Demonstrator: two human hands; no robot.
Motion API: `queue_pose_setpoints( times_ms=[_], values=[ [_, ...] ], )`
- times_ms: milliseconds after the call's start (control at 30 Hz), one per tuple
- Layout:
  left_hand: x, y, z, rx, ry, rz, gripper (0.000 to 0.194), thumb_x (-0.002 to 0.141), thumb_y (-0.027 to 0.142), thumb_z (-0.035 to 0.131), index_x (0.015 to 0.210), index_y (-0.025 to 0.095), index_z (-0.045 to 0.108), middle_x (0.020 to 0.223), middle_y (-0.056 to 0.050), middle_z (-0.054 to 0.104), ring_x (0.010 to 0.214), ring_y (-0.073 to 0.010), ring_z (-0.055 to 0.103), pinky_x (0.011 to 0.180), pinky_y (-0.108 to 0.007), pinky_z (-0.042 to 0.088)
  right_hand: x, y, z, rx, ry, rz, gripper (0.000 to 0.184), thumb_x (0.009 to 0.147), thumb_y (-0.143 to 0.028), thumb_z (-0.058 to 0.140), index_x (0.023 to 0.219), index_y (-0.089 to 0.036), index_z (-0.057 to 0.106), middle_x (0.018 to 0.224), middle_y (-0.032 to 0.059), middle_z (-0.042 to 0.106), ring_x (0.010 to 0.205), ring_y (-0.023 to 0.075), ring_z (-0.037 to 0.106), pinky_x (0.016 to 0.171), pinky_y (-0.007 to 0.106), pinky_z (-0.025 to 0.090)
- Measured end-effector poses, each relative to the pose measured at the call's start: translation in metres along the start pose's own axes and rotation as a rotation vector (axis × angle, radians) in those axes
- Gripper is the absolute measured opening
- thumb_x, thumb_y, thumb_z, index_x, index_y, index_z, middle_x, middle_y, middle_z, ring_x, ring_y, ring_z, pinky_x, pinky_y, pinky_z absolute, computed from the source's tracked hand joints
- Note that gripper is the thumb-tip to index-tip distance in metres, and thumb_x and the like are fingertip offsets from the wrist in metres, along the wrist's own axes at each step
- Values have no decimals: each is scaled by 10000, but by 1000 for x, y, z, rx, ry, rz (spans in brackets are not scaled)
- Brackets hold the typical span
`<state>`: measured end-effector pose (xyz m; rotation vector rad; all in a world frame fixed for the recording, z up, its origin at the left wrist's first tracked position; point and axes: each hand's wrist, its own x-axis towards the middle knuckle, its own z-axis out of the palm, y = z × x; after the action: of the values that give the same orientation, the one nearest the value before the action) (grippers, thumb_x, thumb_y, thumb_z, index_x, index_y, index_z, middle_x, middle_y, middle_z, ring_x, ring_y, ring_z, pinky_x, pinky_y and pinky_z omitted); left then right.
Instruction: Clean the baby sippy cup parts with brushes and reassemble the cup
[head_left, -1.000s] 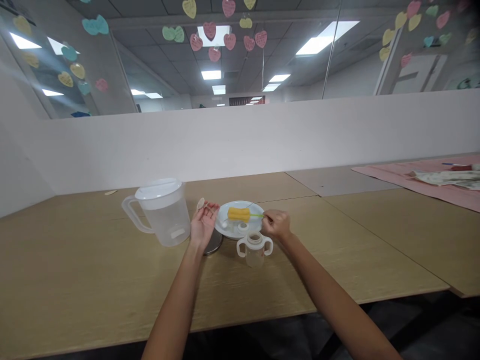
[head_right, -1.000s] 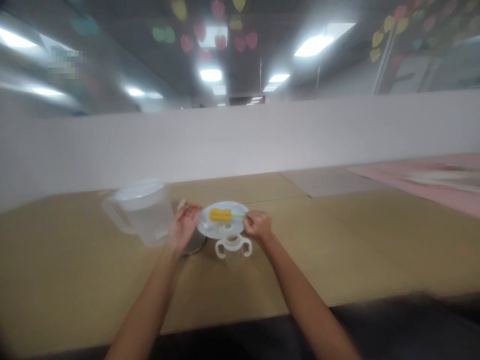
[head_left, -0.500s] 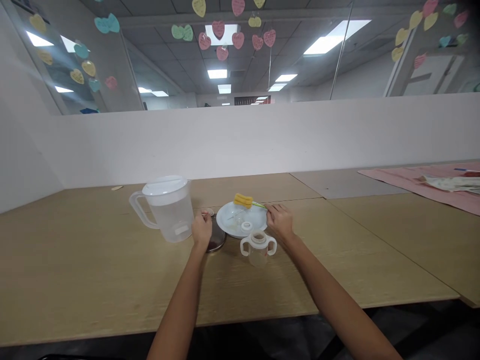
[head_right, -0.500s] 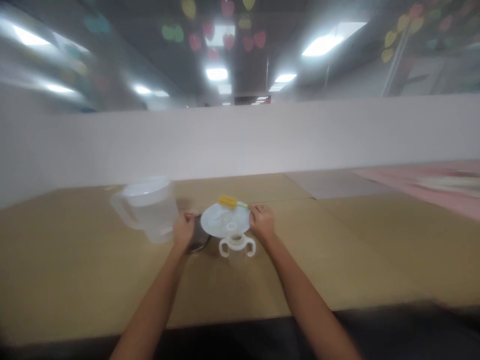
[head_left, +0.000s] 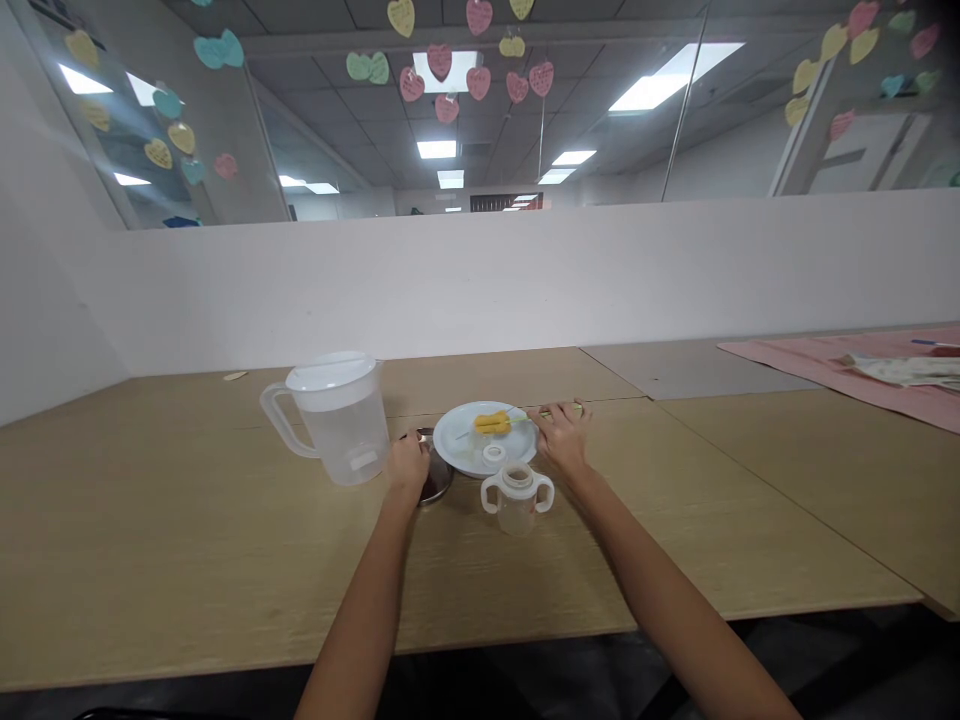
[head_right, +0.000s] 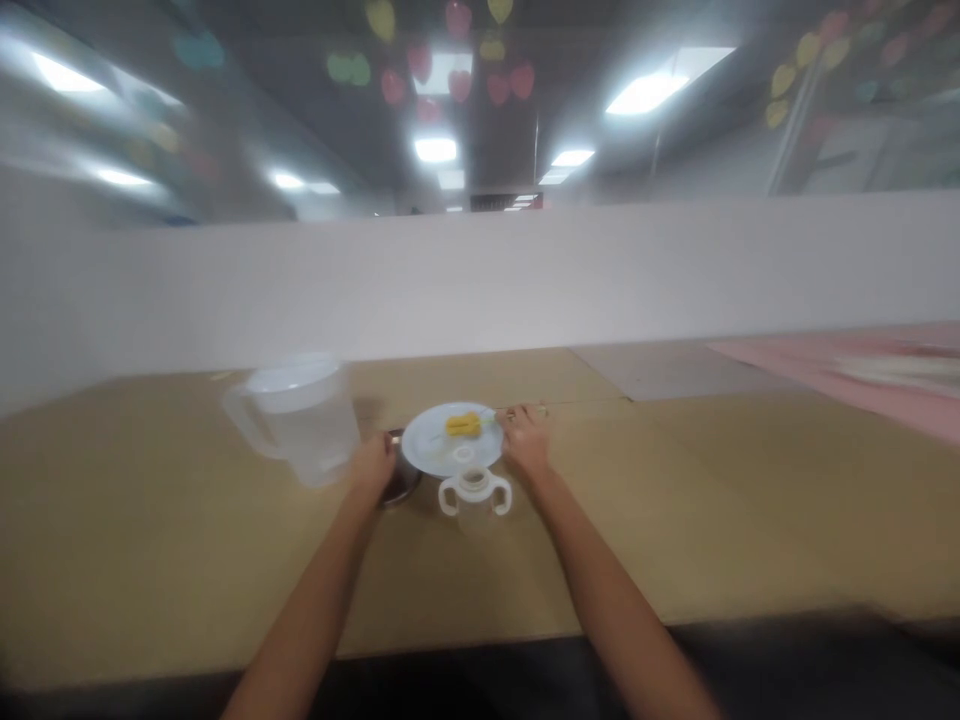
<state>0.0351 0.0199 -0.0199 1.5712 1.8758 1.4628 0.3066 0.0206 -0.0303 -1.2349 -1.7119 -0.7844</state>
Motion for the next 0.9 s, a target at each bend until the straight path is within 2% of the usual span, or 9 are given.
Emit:
queue_pose_setpoints(
  times_ms=[100,200,333,400,467,533,633,767,900],
  values=[
    [-1,3,0,34,19,74,142,684,190,592,561,223,527,671,-90,613,963,-295,561,876,-359,351,0,-1,4,-11,-10,-55,297,716,-73,495,834,-258,695,830,38,629,836,191,473,956,466,192],
    [-5,11,2,75,27,302,119,757,234,539,661,219,606,779,-117,649,969,-291,547,914,-378,326,-1,-3,8,-5,-39,-107,265,719,-94,516,828,-254,696,819,36,635,826,191,469,939,452,197],
    [-15,21,9,-31,-153,593,116,777,268,566,794,236,676,880,-102,688,1041,-293,511,1015,-410,230,-2,-6,10,19,-64,-66,260,741,-97,522,842,-256,701,837,40,647,825,193,470,853,401,241],
    [-19,25,11,-116,-241,621,115,767,259,591,824,258,691,898,-77,703,1109,-294,483,1070,-429,128,-2,-7,9,46,-63,-20,266,754,-91,517,854,-251,705,847,43,651,817,190,473,797,371,251],
    [-23,28,12,-216,-292,577,148,750,237,616,868,276,698,950,-56,706,1172,-287,455,1098,-434,25,-2,-7,6,73,-48,10,272,768,-87,508,864,-243,709,853,44,654,813,186,479,762,355,248],
    [-24,31,10,-330,-318,520,208,724,209,648,912,283,698,1032,-48,692,1217,-273,435,1108,-419,-23,-2,-8,3,100,-24,34,277,782,-91,499,885,-240,709,861,45,655,816,184,485,748,348,245],
    [-24,35,7,-404,-300,514,295,724,193,652,1008,273,674,1167,-56,636,1250,-251,420,1120,-409,41,-1,-9,0,154,11,74,279,796,-104,490,914,-243,702,862,37,652,818,183,497,740,343,249],
    [-20,31,9,-156,-208,655,433,804,272,576,1230,217,526,1355,-95,480,1271,-243,396,1084,-429,230,-1,-13,-3,259,52,75,268,805,-120,480,910,-243,694,850,24,652,812,178,520,744,341,262],
    [-18,24,12,14,-214,731,473,866,330,498,1313,201,415,1315,-103,512,1195,-214,484,1020,-381,360,0,-15,-6,300,84,64,209,824,-187,500,893,-238,691,829,24,653,791,173,532,758,343,271]
  ],
)
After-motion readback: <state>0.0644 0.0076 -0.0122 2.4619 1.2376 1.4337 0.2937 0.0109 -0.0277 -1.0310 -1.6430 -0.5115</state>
